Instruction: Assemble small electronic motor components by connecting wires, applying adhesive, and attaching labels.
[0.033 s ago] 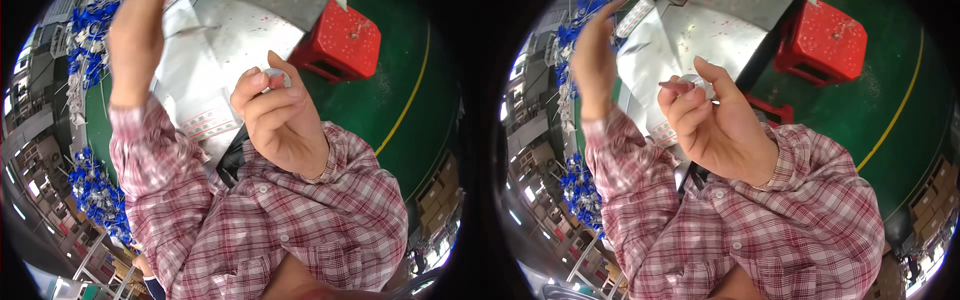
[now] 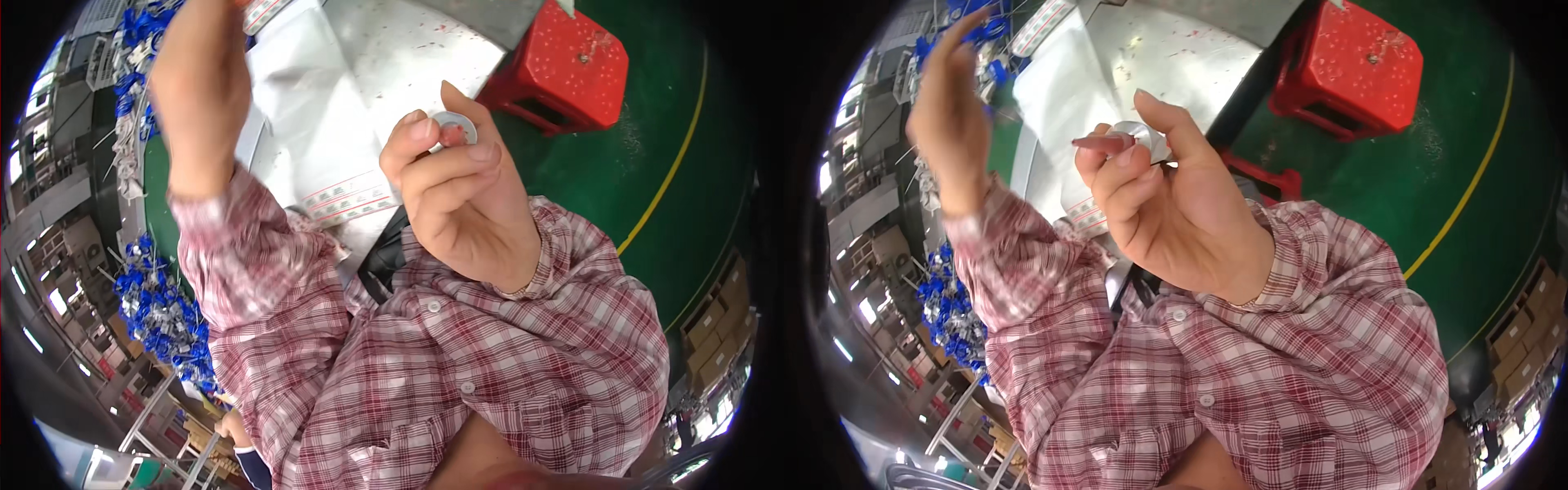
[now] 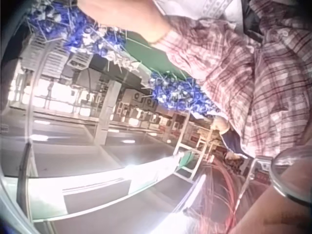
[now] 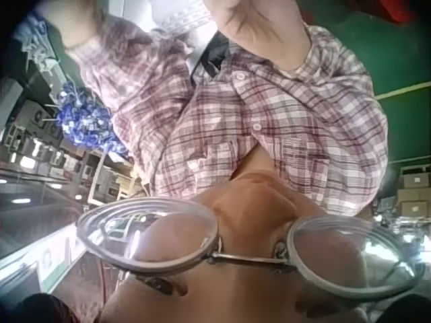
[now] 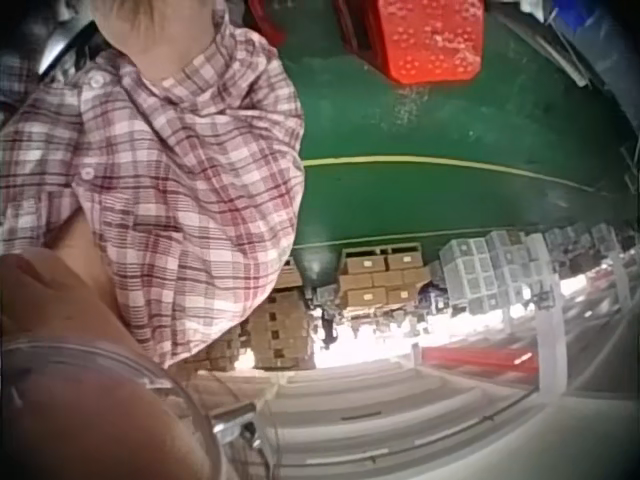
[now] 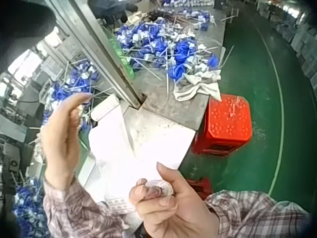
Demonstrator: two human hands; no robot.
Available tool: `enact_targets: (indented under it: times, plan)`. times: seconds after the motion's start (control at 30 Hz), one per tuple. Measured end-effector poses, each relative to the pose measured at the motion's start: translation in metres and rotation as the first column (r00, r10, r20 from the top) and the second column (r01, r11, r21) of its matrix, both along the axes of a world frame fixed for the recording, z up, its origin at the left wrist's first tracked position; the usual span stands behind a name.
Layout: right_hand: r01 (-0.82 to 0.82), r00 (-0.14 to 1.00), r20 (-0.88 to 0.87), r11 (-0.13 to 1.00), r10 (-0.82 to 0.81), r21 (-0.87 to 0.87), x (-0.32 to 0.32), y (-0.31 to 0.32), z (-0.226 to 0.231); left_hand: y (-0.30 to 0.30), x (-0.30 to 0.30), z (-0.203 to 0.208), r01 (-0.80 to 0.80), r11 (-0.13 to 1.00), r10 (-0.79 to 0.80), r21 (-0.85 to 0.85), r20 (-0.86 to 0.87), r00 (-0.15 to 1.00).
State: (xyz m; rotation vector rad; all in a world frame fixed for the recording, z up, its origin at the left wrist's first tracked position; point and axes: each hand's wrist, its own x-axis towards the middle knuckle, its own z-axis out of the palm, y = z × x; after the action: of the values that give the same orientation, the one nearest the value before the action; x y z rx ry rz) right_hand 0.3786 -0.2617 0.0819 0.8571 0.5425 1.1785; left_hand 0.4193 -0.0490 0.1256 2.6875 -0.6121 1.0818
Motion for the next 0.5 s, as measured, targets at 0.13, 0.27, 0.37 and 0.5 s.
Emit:
enact_targets:
  times: [0.13,0.27,0.37,0.5]
  plan:
    - [0.041,0.985,0.174,0.983,-0.010,-0.177,-0.005,0.006,0.010,-0.009,-0.066,0.048,-0.146,0.988,0.153,0.048,-0.202,0.968]
    - [0.103,0.924,0.383,0.957,0.009,-0.270,-0.015,0.016,0.012,-0.029,-0.116,0.061,-0.257,0.958,0.285,0.125,-0.353,0.891]
    - [0.129,0.897,0.441,0.946,0.016,-0.299,-0.023,0.027,0.018,-0.048,-0.140,0.050,-0.316,0.949,0.294,-0.012,-0.329,0.897]
    - [0.391,0.675,0.724,0.901,-0.143,-0.186,-0.020,0.041,0.017,-0.073,-0.166,0.025,-0.343,0.827,0.214,-0.445,-0.314,0.925]
